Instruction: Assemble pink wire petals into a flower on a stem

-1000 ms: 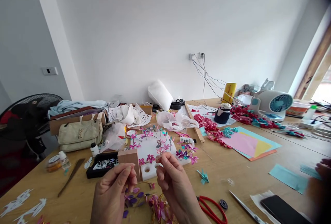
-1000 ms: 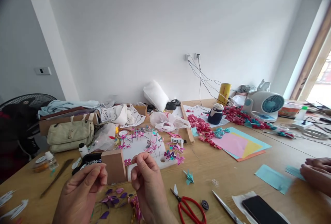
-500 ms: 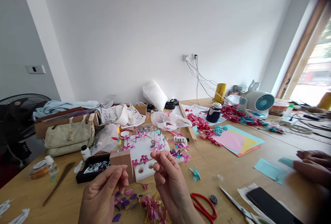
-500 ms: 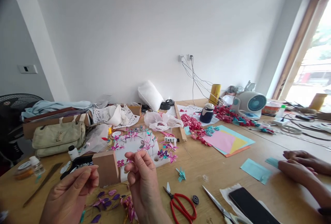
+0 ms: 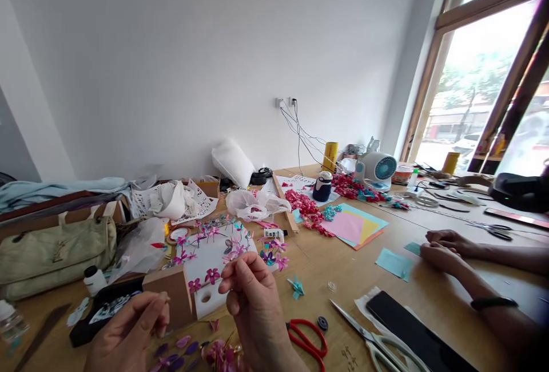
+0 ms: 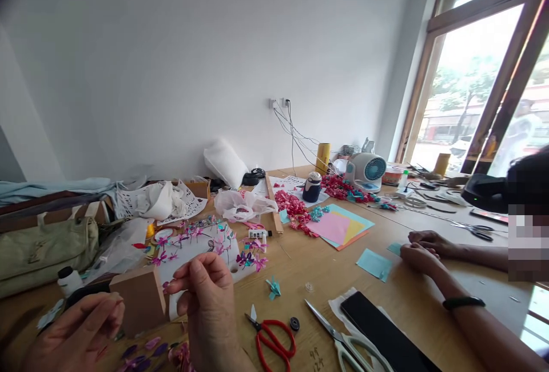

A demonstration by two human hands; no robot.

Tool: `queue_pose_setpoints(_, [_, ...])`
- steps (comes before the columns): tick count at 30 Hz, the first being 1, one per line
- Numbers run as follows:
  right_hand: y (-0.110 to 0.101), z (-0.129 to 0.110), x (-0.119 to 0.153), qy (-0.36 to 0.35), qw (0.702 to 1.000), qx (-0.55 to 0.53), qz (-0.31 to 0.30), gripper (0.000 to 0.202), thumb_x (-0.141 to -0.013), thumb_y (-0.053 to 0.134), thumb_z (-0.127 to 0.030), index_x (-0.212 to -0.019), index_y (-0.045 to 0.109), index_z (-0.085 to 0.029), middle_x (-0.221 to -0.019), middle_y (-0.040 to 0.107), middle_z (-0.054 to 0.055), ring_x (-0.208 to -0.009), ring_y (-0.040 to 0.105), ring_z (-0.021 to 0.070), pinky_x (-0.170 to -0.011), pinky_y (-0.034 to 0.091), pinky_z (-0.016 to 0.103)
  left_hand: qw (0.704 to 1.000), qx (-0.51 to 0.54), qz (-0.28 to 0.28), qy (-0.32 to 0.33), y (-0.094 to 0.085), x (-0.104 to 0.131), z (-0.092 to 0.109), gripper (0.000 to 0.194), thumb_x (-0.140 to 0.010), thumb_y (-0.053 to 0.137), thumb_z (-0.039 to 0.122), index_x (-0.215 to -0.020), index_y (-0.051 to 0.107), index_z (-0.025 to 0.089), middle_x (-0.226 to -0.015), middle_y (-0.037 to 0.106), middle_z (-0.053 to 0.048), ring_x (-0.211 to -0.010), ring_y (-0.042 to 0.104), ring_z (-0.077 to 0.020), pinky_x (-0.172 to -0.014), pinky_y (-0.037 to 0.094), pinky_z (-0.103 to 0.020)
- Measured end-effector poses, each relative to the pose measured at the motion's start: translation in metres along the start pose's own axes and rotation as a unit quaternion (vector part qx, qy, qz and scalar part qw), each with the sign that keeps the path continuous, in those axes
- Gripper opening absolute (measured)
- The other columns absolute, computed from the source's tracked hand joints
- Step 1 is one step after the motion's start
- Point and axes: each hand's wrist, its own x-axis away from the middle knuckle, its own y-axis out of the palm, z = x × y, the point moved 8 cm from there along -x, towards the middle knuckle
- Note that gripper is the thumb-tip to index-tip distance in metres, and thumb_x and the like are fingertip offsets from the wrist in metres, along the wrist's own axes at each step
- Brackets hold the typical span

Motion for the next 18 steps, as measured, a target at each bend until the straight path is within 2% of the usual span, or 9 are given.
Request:
queue_pose_setpoints(6, [-0.001,-0.010,-0.002,-0.020,0.998,0.051,0.006,0.024,-0.070,0.070,-0.030,-0.066,0.054,-0.013,-0.058,0.062,0.000,-0.040,0.052,0.0045,-0.031,0.031,0.009,0.999,-0.011,-0.013,-0.028,-0.007,-0.012,-0.014,0.027,-0.046,0.079,0.041,-0.059,0.066,0.021,-0.048,0.058,0.005,-0.049,0.048,-0.0110,-0.045,0.042,-0.018])
queue_pose_setpoints(11, [0.006,-0.025,0.001,-0.032,0.989,0.140,-0.018,0.026,-0.069,0.070,-0.034,-0.066,0.053,-0.013,-0.057,0.062,0.000,-0.040,0.053,0.0065,-0.032,0.035,0.011,1.000,0.001,-0.010,0.004,-0.008,-0.013,0.001,0.026,-0.046,0.079,0.040,-0.055,0.064,0.021,-0.048,0.057,0.004,-0.049,0.047,-0.0112,-0.043,0.042,-0.018])
queue_pose_setpoints(14, [0.014,-0.020,0.007,0.037,0.974,0.221,-0.046,0.031,-0.064,0.072,-0.038,-0.063,0.054,-0.013,-0.054,0.061,0.000,-0.037,0.052,0.0064,-0.031,0.034,0.012,0.999,0.007,-0.025,0.027,-0.003,-0.002,0.019,0.019,-0.054,0.076,0.036,-0.056,0.064,0.021,-0.051,0.057,0.004,-0.051,0.047,-0.0107,-0.046,0.043,-0.016])
queue_pose_setpoints(16, [0.017,-0.009,0.014,0.115,0.955,0.265,-0.065,0.033,-0.059,0.074,-0.040,-0.061,0.055,-0.013,-0.049,0.059,-0.001,-0.034,0.050,0.0060,-0.031,0.032,0.012,0.999,-0.002,-0.041,0.015,0.001,0.008,0.026,0.017,-0.057,0.074,0.037,-0.065,0.068,0.023,-0.055,0.060,0.002,-0.054,0.049,-0.0117,-0.048,0.043,-0.016])
queue_pose_setpoints(18, [0.020,0.002,0.021,0.171,0.940,0.283,-0.078,0.033,-0.055,0.075,-0.039,-0.059,0.056,-0.013,-0.046,0.058,-0.002,-0.033,0.048,0.0046,-0.032,0.032,0.012,0.997,-0.011,-0.077,-0.014,0.010,0.020,0.027,0.025,-0.054,0.075,0.039,-0.073,0.072,0.023,-0.059,0.063,-0.001,-0.057,0.053,-0.0145,-0.050,0.045,-0.020])
